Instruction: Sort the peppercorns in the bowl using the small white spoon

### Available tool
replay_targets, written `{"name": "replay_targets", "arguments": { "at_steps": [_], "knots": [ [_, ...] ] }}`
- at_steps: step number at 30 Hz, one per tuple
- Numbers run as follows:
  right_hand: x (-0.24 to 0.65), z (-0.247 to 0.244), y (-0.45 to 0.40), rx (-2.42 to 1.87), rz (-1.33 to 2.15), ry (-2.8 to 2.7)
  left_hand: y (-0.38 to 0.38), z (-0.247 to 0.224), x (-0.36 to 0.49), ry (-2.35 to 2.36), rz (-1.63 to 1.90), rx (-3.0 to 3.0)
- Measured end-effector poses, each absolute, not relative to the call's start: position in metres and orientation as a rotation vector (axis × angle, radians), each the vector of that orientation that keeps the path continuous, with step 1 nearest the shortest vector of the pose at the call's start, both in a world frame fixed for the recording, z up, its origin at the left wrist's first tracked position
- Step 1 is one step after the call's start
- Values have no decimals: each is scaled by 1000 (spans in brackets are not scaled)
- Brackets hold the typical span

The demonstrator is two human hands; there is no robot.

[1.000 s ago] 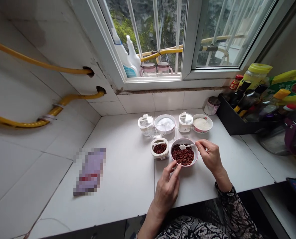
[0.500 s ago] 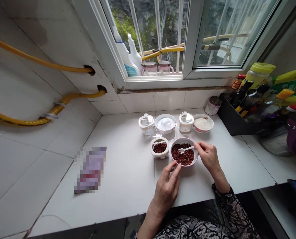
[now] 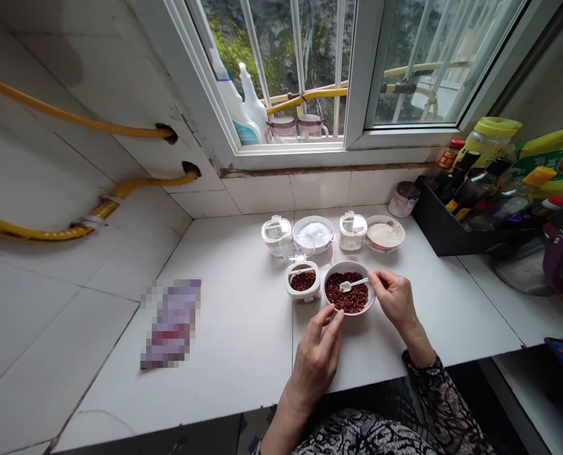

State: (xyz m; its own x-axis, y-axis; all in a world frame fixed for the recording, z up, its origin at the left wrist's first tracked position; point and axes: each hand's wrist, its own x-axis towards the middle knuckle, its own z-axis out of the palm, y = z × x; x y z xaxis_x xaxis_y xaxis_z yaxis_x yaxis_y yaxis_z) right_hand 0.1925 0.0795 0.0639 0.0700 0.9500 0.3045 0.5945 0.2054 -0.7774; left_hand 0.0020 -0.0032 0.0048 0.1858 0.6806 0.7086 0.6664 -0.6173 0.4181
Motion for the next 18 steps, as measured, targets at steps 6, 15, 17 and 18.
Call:
{"name": "replay_targets", "arguments": {
  "at_steps": [6, 15, 17, 18],
  "knots": [
    [191, 64, 79, -1480, 540, -1636, -4, 5, 2, 1372, 1448, 2406],
    [183, 65, 80, -1492, 603, -1590, -3, 4, 2, 1373, 1450, 2414],
    [184, 66, 80, -1478, 661, -1547, -3, 4, 2, 1372, 1457, 2416],
    [185, 66, 80, -1466, 693, -1527, -3, 4, 2, 1371, 1459, 2414]
  ]
}}
